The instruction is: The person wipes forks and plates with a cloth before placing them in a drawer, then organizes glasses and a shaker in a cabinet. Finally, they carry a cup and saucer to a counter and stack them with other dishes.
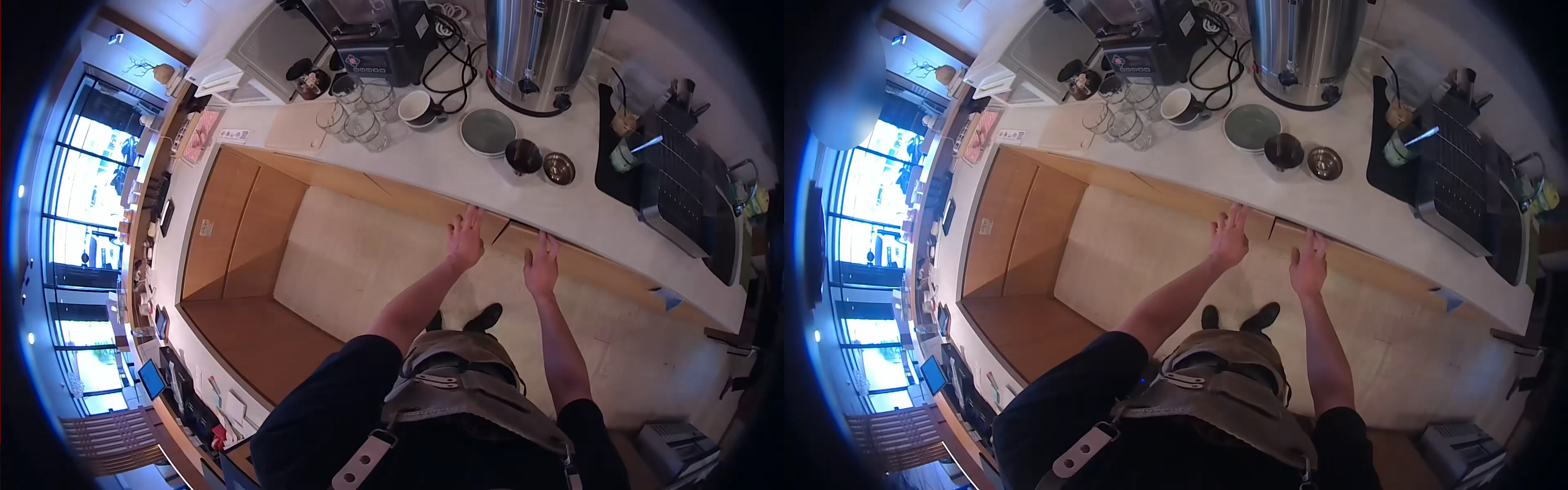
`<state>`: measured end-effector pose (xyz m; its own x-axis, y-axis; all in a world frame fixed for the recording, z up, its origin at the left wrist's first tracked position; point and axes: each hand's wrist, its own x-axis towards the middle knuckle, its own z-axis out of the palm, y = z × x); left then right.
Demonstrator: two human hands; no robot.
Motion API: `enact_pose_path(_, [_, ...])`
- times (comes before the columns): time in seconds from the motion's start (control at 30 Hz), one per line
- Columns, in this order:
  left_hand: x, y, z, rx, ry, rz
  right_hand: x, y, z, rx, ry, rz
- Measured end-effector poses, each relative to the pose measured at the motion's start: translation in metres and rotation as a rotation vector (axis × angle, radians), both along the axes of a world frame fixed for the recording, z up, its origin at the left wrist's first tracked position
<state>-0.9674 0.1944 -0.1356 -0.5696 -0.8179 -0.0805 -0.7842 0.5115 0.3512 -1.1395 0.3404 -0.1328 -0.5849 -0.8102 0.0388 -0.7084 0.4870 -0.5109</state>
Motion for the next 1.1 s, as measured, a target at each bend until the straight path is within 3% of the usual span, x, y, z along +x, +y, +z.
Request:
enact_pose_path(0.17, [0.047, 0.031, 0.0, -0.056, 0.065, -0.068, 0.017, 0.036, 0.002, 0.061, 0.157, 0.045])
enact_pose_path(0.3, [0.134, 0.07, -0.002, -0.031, 0.207, -0.076, 0.041, 0.096, -0.003, 0.072, 0.093, 0.024])
enact_pose_path(0.37, [0.193, 0.073, -0.015, -0.153, 0.224, -0.328, 0.049, 0.13, -0.002, 0.131, 0.013, -0.022])
enact_pose_path(0.43, [0.23, 0.09, -0.011, 0.119, 0.435, 0.083, 0.062, 0.163, 0.004, 0.115, 0.023, -0.072])
enact_pose_path(0.5, [0.279, 0.085, -0.034, 0.063, 0.432, 0.117, 0.07, 0.199, 0.0, 0.04, 0.023, -0.139])
enact_pose_path(0.57, [0.317, 0.08, -0.021, 0.186, 0.546, 0.224, 0.063, 0.248, -0.025, -0.093, 0.022, -0.203])
enact_pose_path(0.63, [0.346, 0.069, -0.013, -0.051, 0.592, 0.16, 0.065, 0.285, -0.02, -0.177, 0.16, -0.28])
enact_pose_path(0.67, [0.365, 0.062, -0.024, -0.069, 0.532, 0.236, 0.064, 0.301, -0.017, -0.219, 0.228, -0.311])
enact_pose_path(0.77, [0.403, 0.038, -0.026, 0.028, 0.462, 0.451, 0.035, 0.345, -0.011, -0.06, 0.047, -0.574])
enact_pose_path(0.97, [0.41, 0.01, -0.025, 0.05, 0.353, 0.776, -0.024, 0.374, -0.041, 0.1, -0.014, -0.7])
enact_pose_path(1.03, [0.387, 0.007, -0.034, -0.036, 0.255, 0.889, -0.012, 0.346, -0.037, 0.151, 0.224, -0.72])
enact_pose_path(1.1, [0.327, 0.015, 0.004, -0.275, 0.183, 0.757, -0.004, 0.302, -0.023, 0.087, 0.334, -0.624])
